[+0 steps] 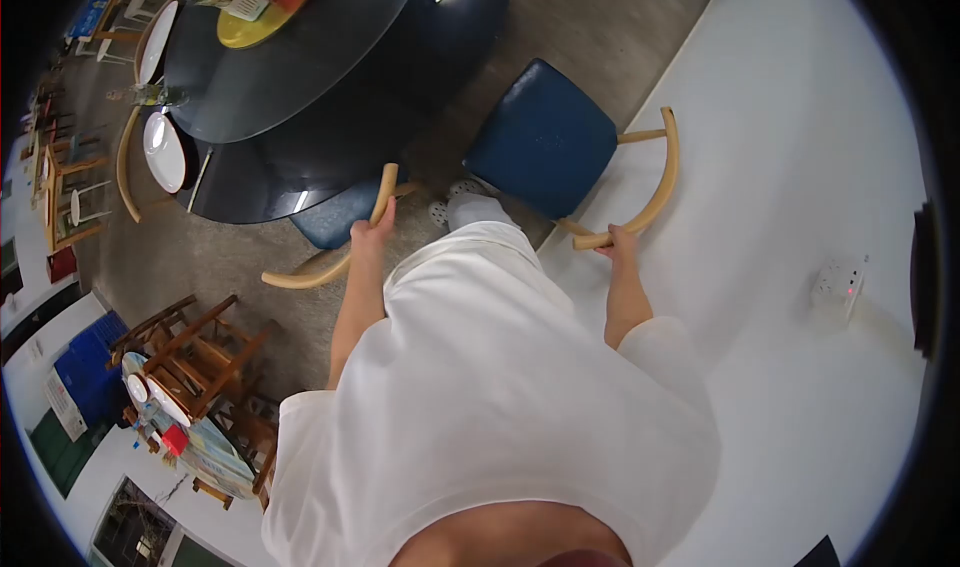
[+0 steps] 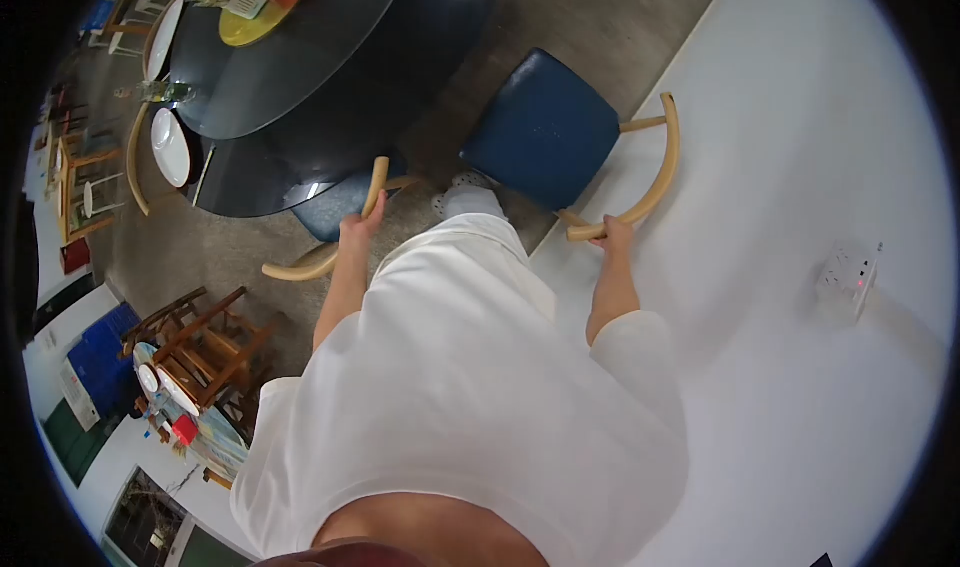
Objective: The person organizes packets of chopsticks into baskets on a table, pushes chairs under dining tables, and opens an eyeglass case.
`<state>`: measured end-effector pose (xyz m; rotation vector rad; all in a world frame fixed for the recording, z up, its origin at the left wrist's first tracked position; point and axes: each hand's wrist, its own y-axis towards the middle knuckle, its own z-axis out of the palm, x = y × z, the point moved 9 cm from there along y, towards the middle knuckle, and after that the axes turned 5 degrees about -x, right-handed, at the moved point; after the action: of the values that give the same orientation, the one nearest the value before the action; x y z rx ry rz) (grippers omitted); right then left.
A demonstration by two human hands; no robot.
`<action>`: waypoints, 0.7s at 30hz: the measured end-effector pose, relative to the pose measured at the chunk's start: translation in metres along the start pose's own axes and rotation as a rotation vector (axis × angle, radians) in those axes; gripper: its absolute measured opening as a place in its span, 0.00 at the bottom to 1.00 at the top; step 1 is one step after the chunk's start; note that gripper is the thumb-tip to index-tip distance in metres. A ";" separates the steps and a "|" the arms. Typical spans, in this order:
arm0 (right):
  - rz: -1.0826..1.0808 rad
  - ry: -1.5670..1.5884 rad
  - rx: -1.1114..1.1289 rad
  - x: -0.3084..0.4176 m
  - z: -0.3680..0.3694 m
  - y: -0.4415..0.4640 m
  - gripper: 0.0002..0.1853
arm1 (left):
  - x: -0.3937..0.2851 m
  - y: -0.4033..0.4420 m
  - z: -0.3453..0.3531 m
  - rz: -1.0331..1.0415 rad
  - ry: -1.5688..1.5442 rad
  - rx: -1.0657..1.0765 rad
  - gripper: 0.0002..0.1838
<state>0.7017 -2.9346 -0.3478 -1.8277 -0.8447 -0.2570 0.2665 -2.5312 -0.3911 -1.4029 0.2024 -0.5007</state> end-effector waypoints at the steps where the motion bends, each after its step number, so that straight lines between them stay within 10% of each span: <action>1: -0.023 -0.004 -0.012 -0.002 -0.003 0.000 0.19 | 0.004 0.001 -0.006 -0.006 0.003 -0.007 0.25; 21: 0.070 -0.080 -0.061 -0.012 -0.020 -0.001 0.26 | -0.009 0.002 -0.004 0.111 -0.114 0.030 0.26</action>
<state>0.6959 -2.9572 -0.3450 -1.9308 -0.8342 -0.1679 0.2574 -2.5311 -0.3950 -1.3783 0.1783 -0.3298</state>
